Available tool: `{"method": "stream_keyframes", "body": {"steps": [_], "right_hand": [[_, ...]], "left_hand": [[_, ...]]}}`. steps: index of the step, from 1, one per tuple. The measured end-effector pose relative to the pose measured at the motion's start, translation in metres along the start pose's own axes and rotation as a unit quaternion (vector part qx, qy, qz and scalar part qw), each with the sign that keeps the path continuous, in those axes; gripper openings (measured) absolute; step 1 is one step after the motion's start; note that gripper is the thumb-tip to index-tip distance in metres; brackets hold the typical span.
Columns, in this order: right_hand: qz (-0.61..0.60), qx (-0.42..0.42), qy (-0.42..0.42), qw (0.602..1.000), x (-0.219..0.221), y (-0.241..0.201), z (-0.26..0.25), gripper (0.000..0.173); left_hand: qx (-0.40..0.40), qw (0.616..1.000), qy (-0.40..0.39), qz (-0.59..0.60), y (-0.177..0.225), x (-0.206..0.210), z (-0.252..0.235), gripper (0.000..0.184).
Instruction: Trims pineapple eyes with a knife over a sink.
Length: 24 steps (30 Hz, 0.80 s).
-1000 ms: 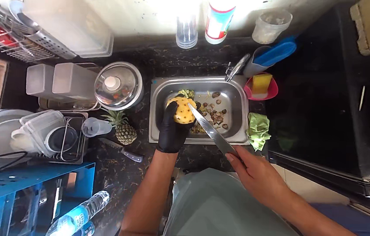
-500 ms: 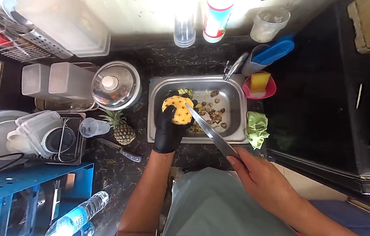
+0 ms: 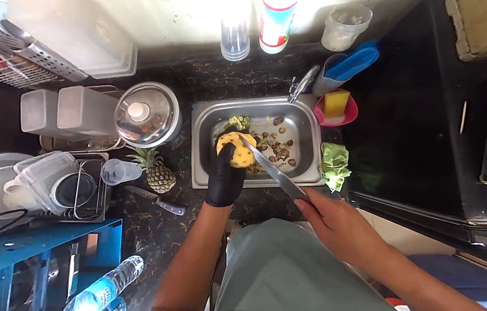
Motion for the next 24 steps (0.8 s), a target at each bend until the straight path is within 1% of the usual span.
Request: {"method": "stream_keyframes", "body": {"steps": [3, 5, 7, 11, 14, 21, 24], "right_hand": [[0.036, -0.019, 0.039, 0.998, -0.003, -0.004, -0.001, 0.042], [0.046, -0.023, 0.05, 0.997, 0.0, -0.004, -0.003, 0.044], [0.059, -0.023, 0.049, 0.997, 0.004, -0.004, -0.005, 0.044], [0.102, -0.023, 0.059, 0.993, 0.006, -0.005, -0.006, 0.045], [0.129, -0.027, 0.061, 0.989, 0.004, -0.005, -0.006, 0.047], [0.135, -0.027, 0.059, 0.989, 0.004, -0.004, -0.007, 0.047], [0.148, -0.023, 0.059, 0.987, 0.005, -0.005, -0.007, 0.046]], "left_hand": [[0.01, 0.997, 0.075, -0.019, 0.013, -0.008, -0.005, 0.047], [0.02, 0.995, 0.102, -0.016, 0.019, -0.007, -0.004, 0.046], [0.031, 0.993, 0.11, -0.015, 0.022, -0.003, -0.003, 0.045], [0.036, 0.99, 0.13, -0.035, 0.023, -0.004, 0.0, 0.05], [0.042, 0.99, 0.127, -0.038, 0.025, -0.004, 0.0, 0.048], [0.038, 0.99, 0.121, -0.055, 0.027, -0.001, -0.002, 0.041], [0.036, 0.988, 0.129, -0.078, 0.027, -0.001, -0.003, 0.042]]}}
Point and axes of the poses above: each hand's wrist, its own z-axis away from the middle knuckle, its own x-axis out of the palm, y = z × x, the point moved 10 cm from there along -z, towards the middle knuckle, and after that the axes turned 10 degrees about -z, right-handed, at the moved point
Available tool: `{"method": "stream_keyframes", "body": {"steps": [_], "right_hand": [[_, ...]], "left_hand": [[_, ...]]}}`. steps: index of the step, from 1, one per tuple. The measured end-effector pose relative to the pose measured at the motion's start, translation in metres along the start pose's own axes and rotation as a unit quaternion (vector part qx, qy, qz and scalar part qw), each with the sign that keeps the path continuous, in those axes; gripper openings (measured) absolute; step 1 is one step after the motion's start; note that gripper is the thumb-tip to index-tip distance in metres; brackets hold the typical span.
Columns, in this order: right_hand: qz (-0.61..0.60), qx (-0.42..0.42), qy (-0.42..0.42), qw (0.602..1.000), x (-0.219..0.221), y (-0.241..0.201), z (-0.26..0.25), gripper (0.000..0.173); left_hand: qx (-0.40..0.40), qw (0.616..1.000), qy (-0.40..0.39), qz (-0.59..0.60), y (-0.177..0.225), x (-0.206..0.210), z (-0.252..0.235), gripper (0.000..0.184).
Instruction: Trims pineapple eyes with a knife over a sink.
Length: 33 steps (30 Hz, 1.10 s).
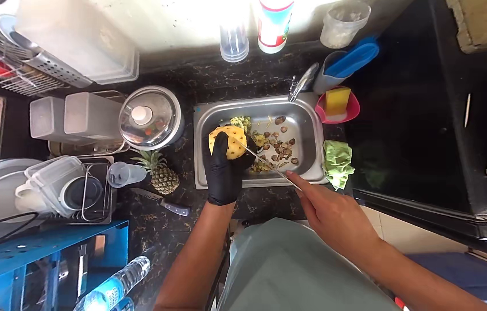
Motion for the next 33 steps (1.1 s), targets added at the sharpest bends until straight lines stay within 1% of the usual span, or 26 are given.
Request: {"method": "stream_keyframes", "body": {"steps": [4, 9, 11, 14, 16, 19, 22, 24, 26, 27, 28, 30, 31, 32, 33], "right_hand": [[0.0, 0.004, 0.01, 1.0, -0.002, -0.001, 0.0, 0.047], [0.01, -0.002, 0.009, 1.0, -0.003, 0.001, -0.002, 0.047], [0.019, 0.005, 0.01, 1.0, -0.002, 0.0, -0.003, 0.047], [0.025, 0.013, 0.013, 1.0, 0.0, -0.002, -0.006, 0.047], [0.027, 0.015, 0.01, 0.999, 0.001, -0.002, -0.007, 0.047], [0.016, 0.013, 0.004, 1.0, 0.005, -0.002, -0.009, 0.047], [-0.007, 0.012, 0.015, 1.0, -0.002, -0.006, -0.018, 0.045], [-0.018, 0.018, 0.02, 0.999, -0.009, -0.004, -0.017, 0.045], [-0.043, 0.035, 0.029, 0.998, -0.013, 0.008, -0.01, 0.044], [-0.054, 0.049, 0.024, 0.997, -0.01, 0.018, -0.007, 0.043], [-0.061, 0.066, 0.008, 0.996, -0.003, 0.031, -0.004, 0.043], [-0.066, 0.115, -0.065, 0.989, 0.019, 0.056, 0.002, 0.045], [-0.073, 0.129, -0.094, 0.984, 0.027, 0.063, 0.005, 0.045], [-0.082, 0.126, -0.099, 0.984, 0.029, 0.064, 0.007, 0.045], [-0.093, 0.109, -0.085, 0.986, 0.026, 0.058, 0.008, 0.045]], "left_hand": [[0.008, 1.0, 0.0, 0.01, 0.002, 0.003, 0.001, 0.04], [0.011, 1.0, -0.001, 0.003, 0.002, 0.003, -0.002, 0.042], [0.004, 1.0, 0.0, 0.011, 0.001, 0.005, 0.002, 0.04], [-0.019, 0.999, 0.026, 0.024, -0.002, 0.009, 0.01, 0.04], [-0.021, 0.999, 0.024, 0.013, -0.002, 0.008, 0.007, 0.038], [-0.018, 1.0, 0.014, -0.02, 0.002, 0.007, 0.005, 0.045], [-0.037, 0.999, 0.027, -0.028, -0.002, 0.019, 0.017, 0.036], [-0.042, 0.999, 0.012, -0.01, -0.005, 0.015, 0.011, 0.037], [-0.046, 0.999, -0.004, 0.001, -0.005, 0.002, -0.002, 0.051], [-0.047, 0.999, -0.009, 0.02, -0.003, -0.004, -0.008, 0.054], [-0.049, 0.998, -0.02, 0.046, -0.002, -0.009, -0.011, 0.054], [-0.058, 0.989, -0.054, 0.126, -0.002, -0.012, -0.015, 0.047], [-0.065, 0.983, -0.069, 0.16, -0.003, -0.012, -0.015, 0.046], [-0.073, 0.977, -0.083, 0.184, -0.003, -0.01, -0.015, 0.052], [-0.081, 0.975, -0.088, 0.187, -0.005, -0.01, -0.015, 0.059]]}}
Point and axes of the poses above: each hand's wrist, its own z-axis away from the middle knuckle, its own x-axis out of the palm, y = z × x, the point moved 10 cm from there along -z, towards the middle knuckle, and after that the axes turned 10 degrees about -z, right-handed, at the moved point
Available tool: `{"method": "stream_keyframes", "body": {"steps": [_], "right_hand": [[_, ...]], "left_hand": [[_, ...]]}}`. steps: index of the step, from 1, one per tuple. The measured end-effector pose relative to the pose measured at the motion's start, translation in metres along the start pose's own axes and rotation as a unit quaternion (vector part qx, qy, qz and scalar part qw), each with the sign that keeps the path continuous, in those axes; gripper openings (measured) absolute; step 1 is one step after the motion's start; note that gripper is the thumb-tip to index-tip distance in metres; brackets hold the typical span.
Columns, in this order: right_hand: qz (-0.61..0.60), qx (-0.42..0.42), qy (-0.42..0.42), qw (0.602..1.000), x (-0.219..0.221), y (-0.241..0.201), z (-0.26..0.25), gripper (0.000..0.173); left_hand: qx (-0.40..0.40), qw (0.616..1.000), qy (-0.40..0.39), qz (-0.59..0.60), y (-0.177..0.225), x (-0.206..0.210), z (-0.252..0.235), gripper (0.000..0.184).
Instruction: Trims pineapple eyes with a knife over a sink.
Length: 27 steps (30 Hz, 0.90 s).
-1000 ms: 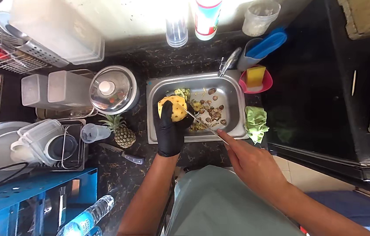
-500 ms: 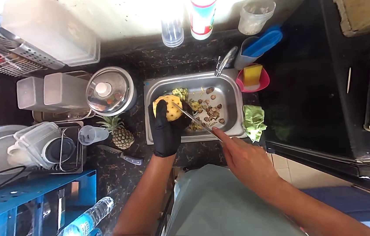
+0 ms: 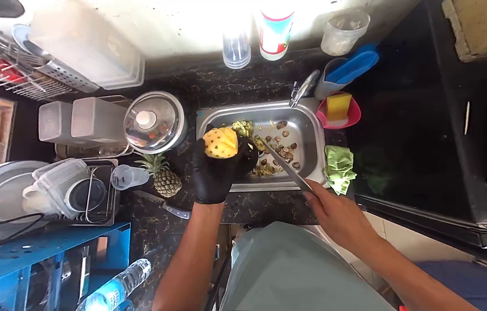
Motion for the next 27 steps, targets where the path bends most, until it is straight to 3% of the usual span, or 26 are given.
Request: {"method": "stream_keyframes", "body": {"steps": [3, 6, 10, 19, 23, 27], "right_hand": [[-0.05, -0.047, 0.009, 0.998, -0.008, -0.029, 0.009, 0.045], [-0.086, -0.085, 0.015, 0.993, -0.016, -0.057, 0.013, 0.044], [-0.101, -0.104, 0.016, 0.989, -0.02, -0.074, 0.018, 0.038], [-0.09, -0.102, -0.002, 0.991, -0.011, -0.081, 0.021, 0.035], [-0.121, -0.096, -0.036, 0.987, -0.005, -0.082, 0.019, 0.035], [-0.133, -0.087, -0.059, 0.986, 0.001, -0.08, 0.019, 0.036]], "left_hand": [[0.013, 0.998, 0.01, -0.053, -0.002, -0.001, 0.003, 0.058], [0.059, 0.992, -0.068, -0.084, 0.006, 0.024, 0.001, 0.062], [0.07, 0.988, -0.103, -0.095, 0.011, 0.036, 0.005, 0.061], [0.112, 0.981, -0.112, -0.111, 0.016, 0.021, 0.014, 0.056], [0.118, 0.979, -0.114, -0.118, 0.01, 0.022, 0.021, 0.067], [0.146, 0.975, -0.102, -0.133, 0.016, 0.027, 0.023, 0.051]]}}
Point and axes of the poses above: each hand's wrist, its own z-axis away from the middle knuckle, its own x-axis out of the palm, y = z × x, the point moved 10 cm from there along -z, towards the middle knuckle, and after that the axes turned 10 degrees about -z, right-handed, at the moved point
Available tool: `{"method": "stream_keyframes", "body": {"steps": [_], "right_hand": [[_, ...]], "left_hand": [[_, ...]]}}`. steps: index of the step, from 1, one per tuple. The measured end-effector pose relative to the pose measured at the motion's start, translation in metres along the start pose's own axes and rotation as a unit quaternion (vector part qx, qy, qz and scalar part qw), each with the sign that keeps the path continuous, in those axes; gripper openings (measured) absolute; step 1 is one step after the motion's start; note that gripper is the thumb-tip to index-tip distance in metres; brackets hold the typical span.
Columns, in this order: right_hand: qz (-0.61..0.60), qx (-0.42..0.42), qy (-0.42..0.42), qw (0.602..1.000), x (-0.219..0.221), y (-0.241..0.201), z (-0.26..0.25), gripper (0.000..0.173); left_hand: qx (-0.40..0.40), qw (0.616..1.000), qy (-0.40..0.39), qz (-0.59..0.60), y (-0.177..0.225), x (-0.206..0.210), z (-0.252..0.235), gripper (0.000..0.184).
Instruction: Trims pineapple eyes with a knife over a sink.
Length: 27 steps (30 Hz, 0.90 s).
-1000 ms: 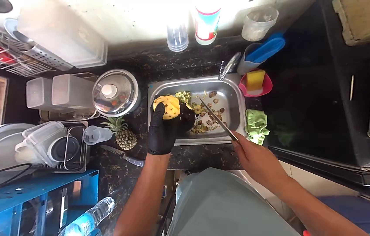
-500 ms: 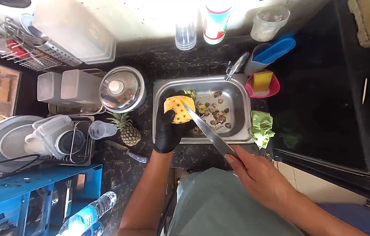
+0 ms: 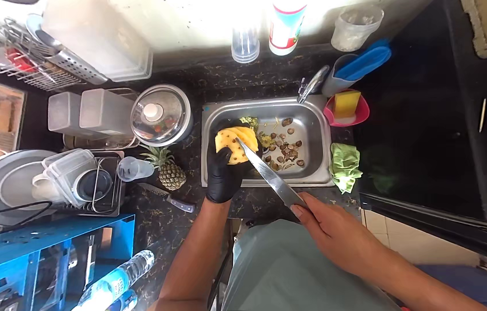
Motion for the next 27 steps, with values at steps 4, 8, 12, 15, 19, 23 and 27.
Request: {"method": "stream_keyframes", "body": {"steps": [4, 8, 12, 15, 19, 23, 27], "right_hand": [[-0.015, 0.016, -0.01, 1.0, 0.001, 0.001, -0.003, 0.036], [-0.033, 0.048, -0.034, 0.998, 0.005, 0.005, -0.006, 0.036], [-0.013, 0.038, -0.007, 0.999, -0.002, 0.002, -0.006, 0.038], [0.046, -0.021, 0.086, 0.995, -0.014, -0.008, -0.001, 0.039], [0.113, -0.047, 0.117, 0.986, -0.011, -0.01, -0.003, 0.043], [0.132, -0.05, 0.106, 0.984, -0.002, -0.009, -0.007, 0.043], [0.152, -0.048, 0.103, 0.982, 0.001, -0.008, -0.008, 0.043]], "left_hand": [[-0.048, 0.999, -0.003, 0.017, -0.016, 0.005, 0.009, 0.059], [-0.058, 0.998, -0.008, 0.004, -0.019, 0.009, 0.011, 0.061], [-0.033, 0.999, -0.003, -0.026, -0.012, 0.01, 0.007, 0.061], [-0.013, 0.998, 0.053, -0.023, -0.009, -0.012, 0.0, 0.056], [-0.03, 0.995, 0.09, -0.005, -0.01, -0.017, 0.0, 0.055], [-0.028, 0.992, 0.117, -0.04, -0.004, -0.012, -0.001, 0.052], [-0.011, 0.991, 0.126, -0.05, -0.003, -0.014, -0.001, 0.058]]}}
Point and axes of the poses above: each hand's wrist, its own z-axis away from the middle knuckle, its own x-axis out of the palm, y = z × x, the point moved 10 cm from there along -z, towards the middle knuckle, and after that the axes turned 10 degrees about -z, right-handed, at the moved point
